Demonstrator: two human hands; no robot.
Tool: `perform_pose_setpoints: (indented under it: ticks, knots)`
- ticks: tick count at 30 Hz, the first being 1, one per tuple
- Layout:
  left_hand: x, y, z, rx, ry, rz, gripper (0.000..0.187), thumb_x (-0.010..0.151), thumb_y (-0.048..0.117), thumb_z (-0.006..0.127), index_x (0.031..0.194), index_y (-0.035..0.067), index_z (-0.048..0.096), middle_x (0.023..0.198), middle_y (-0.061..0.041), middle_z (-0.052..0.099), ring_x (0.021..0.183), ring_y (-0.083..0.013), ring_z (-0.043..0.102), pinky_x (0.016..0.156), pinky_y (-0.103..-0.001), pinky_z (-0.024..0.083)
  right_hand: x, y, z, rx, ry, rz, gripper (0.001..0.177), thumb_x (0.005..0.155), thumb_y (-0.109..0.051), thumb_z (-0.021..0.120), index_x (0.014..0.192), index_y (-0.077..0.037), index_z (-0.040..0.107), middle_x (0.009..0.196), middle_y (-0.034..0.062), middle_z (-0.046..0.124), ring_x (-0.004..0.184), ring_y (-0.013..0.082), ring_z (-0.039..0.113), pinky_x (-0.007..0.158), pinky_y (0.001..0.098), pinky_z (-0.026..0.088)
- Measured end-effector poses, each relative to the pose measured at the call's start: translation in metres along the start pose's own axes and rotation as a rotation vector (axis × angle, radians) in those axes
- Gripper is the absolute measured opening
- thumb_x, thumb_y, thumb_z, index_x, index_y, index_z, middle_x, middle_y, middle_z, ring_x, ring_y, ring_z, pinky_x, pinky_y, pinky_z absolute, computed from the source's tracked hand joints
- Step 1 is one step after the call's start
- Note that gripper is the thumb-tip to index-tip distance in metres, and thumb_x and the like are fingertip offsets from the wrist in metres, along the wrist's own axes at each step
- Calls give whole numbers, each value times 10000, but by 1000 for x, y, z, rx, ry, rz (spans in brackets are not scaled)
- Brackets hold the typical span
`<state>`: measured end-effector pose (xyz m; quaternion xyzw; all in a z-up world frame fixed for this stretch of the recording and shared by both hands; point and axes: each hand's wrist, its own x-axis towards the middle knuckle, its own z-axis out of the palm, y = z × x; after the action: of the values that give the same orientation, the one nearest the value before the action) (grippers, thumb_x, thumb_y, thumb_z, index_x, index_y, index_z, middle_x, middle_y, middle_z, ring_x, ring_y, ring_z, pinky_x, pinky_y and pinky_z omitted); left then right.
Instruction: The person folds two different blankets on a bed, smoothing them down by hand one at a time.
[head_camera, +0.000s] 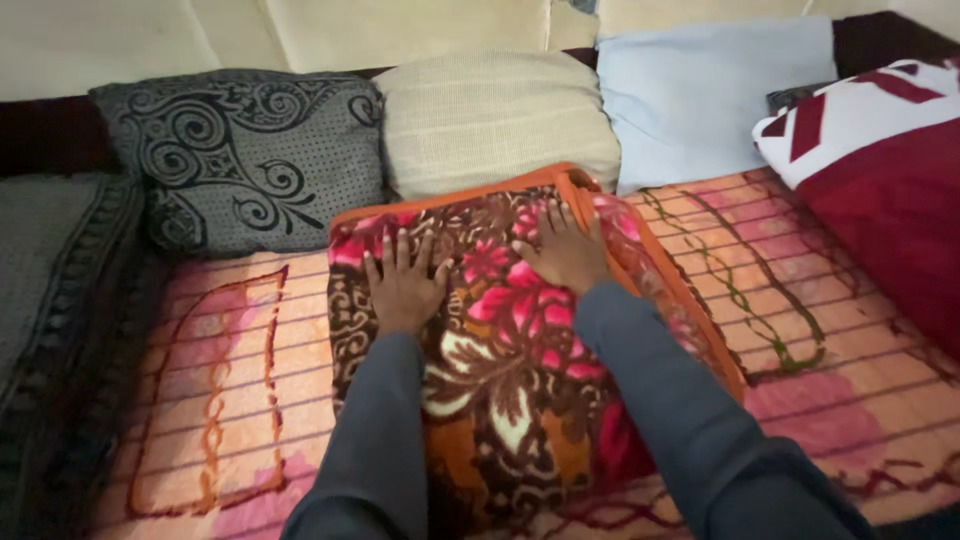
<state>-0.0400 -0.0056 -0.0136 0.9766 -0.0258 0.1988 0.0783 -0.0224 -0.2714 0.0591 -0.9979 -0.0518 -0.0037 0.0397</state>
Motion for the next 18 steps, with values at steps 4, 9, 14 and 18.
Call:
perform_pose_setpoints:
  ticks: [4,9,14,18]
  knots:
    - [-26,5,-34,-92,-268,-176,769,955,723,296,1610,320,274,1694,-87,192,1564,-330,134,1218,-654,28,-42,16,2,37,-100,57,882,982,-682,280,1624,-89,163,1727,76,84,1591,244,71,1229,645,25]
    - [-85,4,-91,-163,-345,-208,844,927,751,310,1631,292,239,1709,-106,148,1564,-366,111,1217,-654,36,-111,13,-10,16,-99,53,922,981,-713,276,1620,-56,178,1729,114,90,1602,244,76,1239,632,42]
    - [-144,2,-124,-314,-376,-221,912,898,776,376,1626,251,219,1686,-152,143,1565,-382,85,1221,-578,83,-184,-9,-33,-106,-161,-11,919,953,-744,267,1633,-143,123,1705,142,40,1578,296,39,1226,643,-5]
    - [-188,20,-132,-248,-286,-153,787,966,659,395,1612,226,274,1688,-161,192,1550,-411,132,1225,-574,99,-226,-55,-17,-8,-25,-364,830,1039,-668,302,1630,-91,224,1697,223,170,1579,373,147,1231,641,73]
